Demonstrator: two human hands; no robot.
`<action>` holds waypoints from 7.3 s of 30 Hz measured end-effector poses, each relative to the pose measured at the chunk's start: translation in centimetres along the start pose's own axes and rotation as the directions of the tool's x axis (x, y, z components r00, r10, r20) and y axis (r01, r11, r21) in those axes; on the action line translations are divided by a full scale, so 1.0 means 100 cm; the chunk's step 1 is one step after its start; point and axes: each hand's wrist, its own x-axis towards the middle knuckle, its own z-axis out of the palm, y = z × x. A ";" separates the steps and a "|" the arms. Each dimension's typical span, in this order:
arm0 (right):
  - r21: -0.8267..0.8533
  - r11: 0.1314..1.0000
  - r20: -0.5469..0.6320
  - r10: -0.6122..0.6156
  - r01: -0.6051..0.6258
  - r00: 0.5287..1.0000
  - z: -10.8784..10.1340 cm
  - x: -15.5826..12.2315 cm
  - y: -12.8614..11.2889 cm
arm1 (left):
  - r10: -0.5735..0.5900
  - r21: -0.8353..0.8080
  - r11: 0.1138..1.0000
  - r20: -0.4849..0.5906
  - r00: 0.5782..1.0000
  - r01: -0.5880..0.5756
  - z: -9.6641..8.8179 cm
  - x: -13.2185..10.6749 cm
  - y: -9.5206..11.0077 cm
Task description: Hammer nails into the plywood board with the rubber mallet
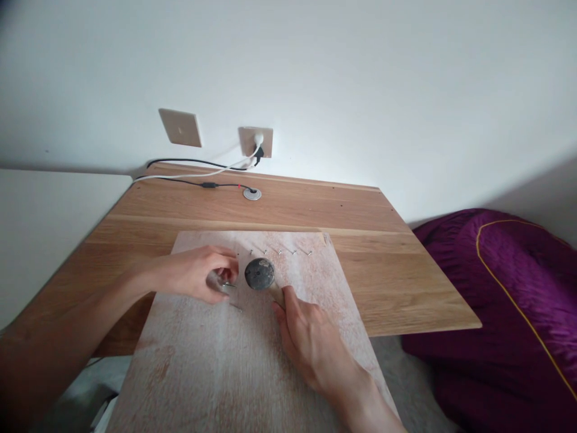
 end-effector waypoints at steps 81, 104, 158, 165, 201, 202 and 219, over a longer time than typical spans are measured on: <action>0.005 0.994 -0.119 -0.110 0.111 0.987 -0.007 0.000 0.005 | 0.051 0.101 0.995 -0.409 0.911 -0.010 0.015 0.013 -0.035; 0.163 0.987 0.008 -0.010 0.009 1.000 -0.036 0.053 -0.019 | -0.065 -0.147 0.989 -0.453 0.889 -0.003 0.019 0.015 -0.042; 0.087 0.996 -0.030 0.033 -0.030 0.999 0.008 -0.002 0.034 | -0.109 0.019 0.991 -0.444 0.889 0.131 0.018 0.003 -0.036; 0.085 0.996 -0.064 -0.035 0.040 0.997 0.001 0.002 0.027 | -0.044 0.103 0.990 -0.450 0.892 0.101 0.018 0.005 -0.037; -0.226 0.966 -0.178 -0.171 0.128 0.969 0.001 0.006 0.030 | -0.054 -0.021 0.999 -0.413 0.909 0.049 0.015 0.012 -0.038; -0.235 0.962 -0.178 -0.184 0.140 0.967 0.002 0.006 0.032 | -0.052 -0.022 0.999 -0.415 0.909 0.047 0.016 0.012 -0.038; -0.361 0.871 -0.143 -0.404 0.332 0.903 0.003 -0.002 0.051 | -0.050 -0.017 0.999 -0.408 0.911 0.047 0.016 0.011 -0.038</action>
